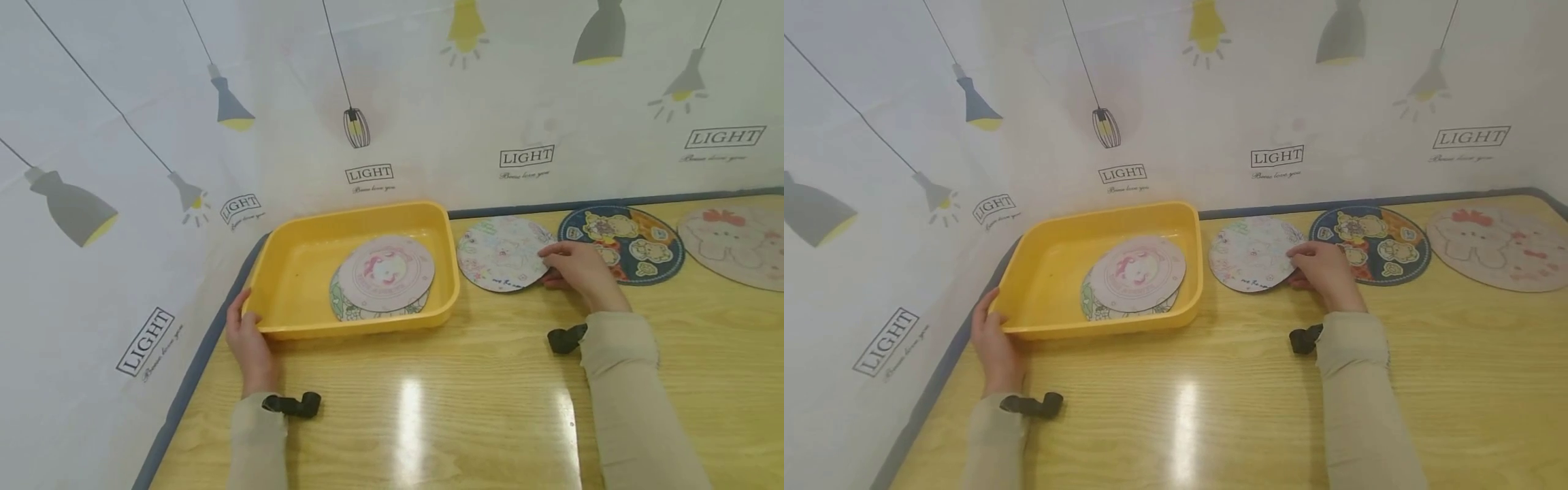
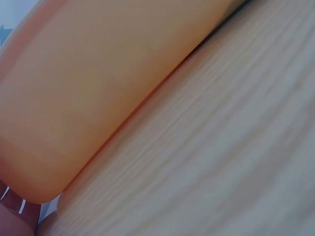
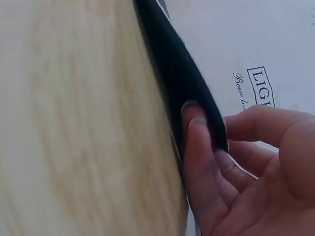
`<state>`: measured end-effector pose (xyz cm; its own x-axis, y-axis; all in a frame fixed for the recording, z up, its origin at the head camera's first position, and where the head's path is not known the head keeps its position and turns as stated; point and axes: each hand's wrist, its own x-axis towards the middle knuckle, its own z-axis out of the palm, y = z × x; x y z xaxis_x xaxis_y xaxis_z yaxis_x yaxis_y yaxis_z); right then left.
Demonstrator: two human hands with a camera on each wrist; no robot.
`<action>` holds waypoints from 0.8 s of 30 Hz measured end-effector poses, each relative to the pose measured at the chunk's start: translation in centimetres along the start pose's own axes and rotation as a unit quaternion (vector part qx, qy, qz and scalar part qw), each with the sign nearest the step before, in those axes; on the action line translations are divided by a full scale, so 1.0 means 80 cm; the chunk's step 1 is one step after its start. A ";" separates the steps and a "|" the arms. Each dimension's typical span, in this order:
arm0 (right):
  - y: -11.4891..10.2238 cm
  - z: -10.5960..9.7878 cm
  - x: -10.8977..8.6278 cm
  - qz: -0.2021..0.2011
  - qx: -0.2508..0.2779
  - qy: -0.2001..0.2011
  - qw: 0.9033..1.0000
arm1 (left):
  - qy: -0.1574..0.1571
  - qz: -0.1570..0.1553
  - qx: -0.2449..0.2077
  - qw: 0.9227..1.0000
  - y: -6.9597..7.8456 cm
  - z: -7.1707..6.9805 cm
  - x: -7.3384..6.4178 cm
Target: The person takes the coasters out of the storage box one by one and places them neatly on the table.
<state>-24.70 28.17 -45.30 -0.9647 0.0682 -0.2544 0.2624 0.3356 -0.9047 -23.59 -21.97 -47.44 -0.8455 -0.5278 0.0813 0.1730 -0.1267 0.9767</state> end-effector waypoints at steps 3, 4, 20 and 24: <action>-0.001 0.001 0.000 -0.003 -0.020 -0.001 1.000 | 0.000 -0.003 -0.002 1.000 0.000 0.000 0.001; -0.001 0.002 0.000 -0.004 -0.024 0.001 1.000 | 0.001 -0.003 -0.001 1.000 0.000 0.000 0.000; 0.003 0.001 -0.002 -0.033 -0.092 0.058 0.994 | -0.004 0.001 -0.011 1.000 -0.001 0.002 0.000; 0.003 0.001 0.000 -0.027 -0.112 0.063 0.991 | -0.003 0.001 -0.010 1.000 -0.001 0.001 0.000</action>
<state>-24.60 28.16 -45.52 -0.9763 0.1557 -0.1500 0.2114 0.5412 -0.8139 -23.67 -21.91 -47.52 -0.8485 -0.5225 0.0837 0.1844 -0.1438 0.9723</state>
